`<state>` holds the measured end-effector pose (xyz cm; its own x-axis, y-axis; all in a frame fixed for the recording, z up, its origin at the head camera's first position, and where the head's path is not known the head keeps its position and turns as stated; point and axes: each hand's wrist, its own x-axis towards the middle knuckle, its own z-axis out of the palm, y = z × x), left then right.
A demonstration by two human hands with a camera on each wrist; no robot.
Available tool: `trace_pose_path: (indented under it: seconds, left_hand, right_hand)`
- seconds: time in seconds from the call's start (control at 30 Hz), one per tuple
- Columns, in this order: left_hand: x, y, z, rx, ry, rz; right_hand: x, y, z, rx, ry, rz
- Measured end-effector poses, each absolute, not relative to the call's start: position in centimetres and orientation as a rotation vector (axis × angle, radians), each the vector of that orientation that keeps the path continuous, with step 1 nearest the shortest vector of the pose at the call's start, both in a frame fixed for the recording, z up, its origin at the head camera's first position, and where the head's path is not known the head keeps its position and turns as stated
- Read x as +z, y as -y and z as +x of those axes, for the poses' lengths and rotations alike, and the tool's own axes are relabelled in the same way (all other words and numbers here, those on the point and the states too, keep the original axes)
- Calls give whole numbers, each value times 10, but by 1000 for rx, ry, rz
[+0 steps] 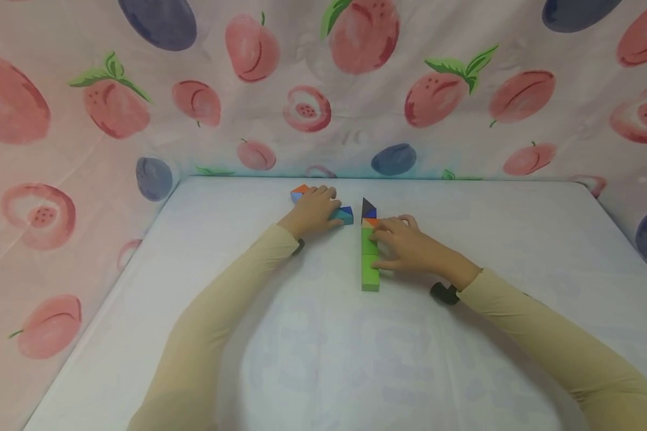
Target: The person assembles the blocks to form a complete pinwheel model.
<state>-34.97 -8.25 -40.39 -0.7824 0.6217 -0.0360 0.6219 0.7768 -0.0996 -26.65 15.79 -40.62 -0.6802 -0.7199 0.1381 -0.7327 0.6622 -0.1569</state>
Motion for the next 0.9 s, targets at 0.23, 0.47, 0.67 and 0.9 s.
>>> trace_pose_path:
  seconds: [0.23,0.47,0.67,0.9]
  left_hand:
    - [-403,78,-355,-208,-2949,1101]
    - [-401,74,-359,-237,-2932,1176]
    - [-398,72,-362,-247,-2888,1216]
    - [-398,69,-365,-278,-2863,1261]
  right_hand:
    - [-406,-159,-267,323,2804,1229]
    - [-406,-158,-266,336,2781,1239]
    - [-404,-158,-265,340,2794,1233]
    - [-401,-157,-264,352,2816,1232]
